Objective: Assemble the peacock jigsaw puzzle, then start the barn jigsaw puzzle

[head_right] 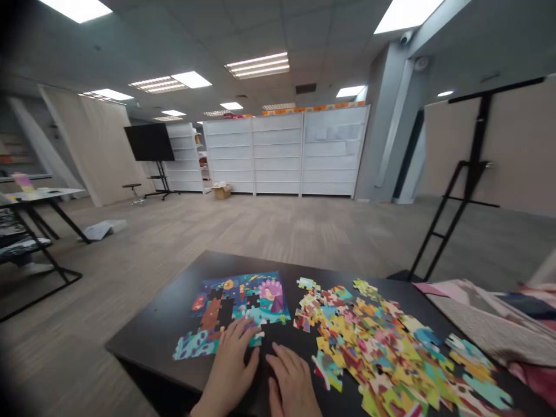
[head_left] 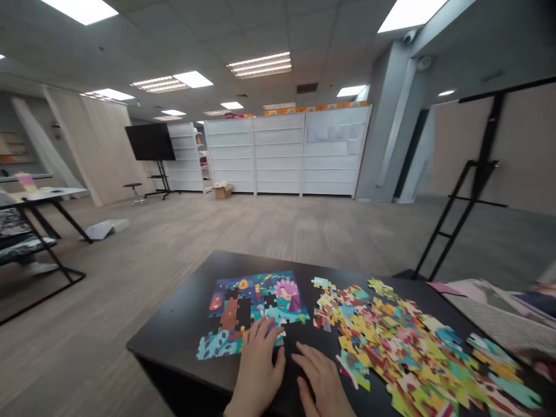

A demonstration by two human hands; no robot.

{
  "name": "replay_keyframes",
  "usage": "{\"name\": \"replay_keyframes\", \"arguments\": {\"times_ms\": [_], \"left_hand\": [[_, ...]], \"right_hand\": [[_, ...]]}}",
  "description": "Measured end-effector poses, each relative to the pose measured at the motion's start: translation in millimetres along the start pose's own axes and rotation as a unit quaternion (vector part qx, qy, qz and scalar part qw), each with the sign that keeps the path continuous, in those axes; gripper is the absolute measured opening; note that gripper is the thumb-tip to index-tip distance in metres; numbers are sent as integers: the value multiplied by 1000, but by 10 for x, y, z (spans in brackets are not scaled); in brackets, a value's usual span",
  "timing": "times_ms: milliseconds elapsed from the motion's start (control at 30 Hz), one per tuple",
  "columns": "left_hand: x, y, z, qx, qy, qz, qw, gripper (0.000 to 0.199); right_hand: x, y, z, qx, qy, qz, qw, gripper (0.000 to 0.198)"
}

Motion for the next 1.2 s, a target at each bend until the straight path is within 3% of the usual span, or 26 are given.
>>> {"name": "replay_keyframes", "arguments": {"times_ms": [167, 333, 433, 567, 667, 767, 1033, 1200], "left_hand": [[-252, -119, 38, -27, -38, -32, 998, 41], [-302, -94, -61, -40, -59, -11, 997, 37], [-257, -110, -36, -23, -71, 9, 997, 32], [-192, -110, -35, 25, -87, 27, 996, 22], [-166, -92, -56, 39, -89, 33, 995, 18], [-169, -80, -67, 26, -83, 32, 996, 20], [-240, -53, -141, 11, -82, 35, 996, 29], [-254, -60, -167, 18, -80, 31, 996, 32]], "right_hand": [[508, 540, 549, -85, 125, 41, 988, 32], [933, 1118, 1016, -156, 202, 70, 964, 43], [859, 1085, 956, -161, 186, 44, 968, 47], [555, 712, 633, -168, 126, -36, 977, 46], [448, 558, 555, -176, 96, -82, 976, 41], [538, 683, 762, -186, 113, -77, 973, 40], [1026, 1599, 1508, -271, 228, 8, 935, 45], [1201, 1806, 1796, -306, 216, 60, 925, 48]]}}
Point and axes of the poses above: each hand's wrist, its own y-axis away from the middle knuckle, its own x-axis out of the back of the hand, z = x × y, the point moved 4 cm from there along -y, towards the middle knuckle, and after that the axes turned 6 degrees about z, right-handed, at the moved point
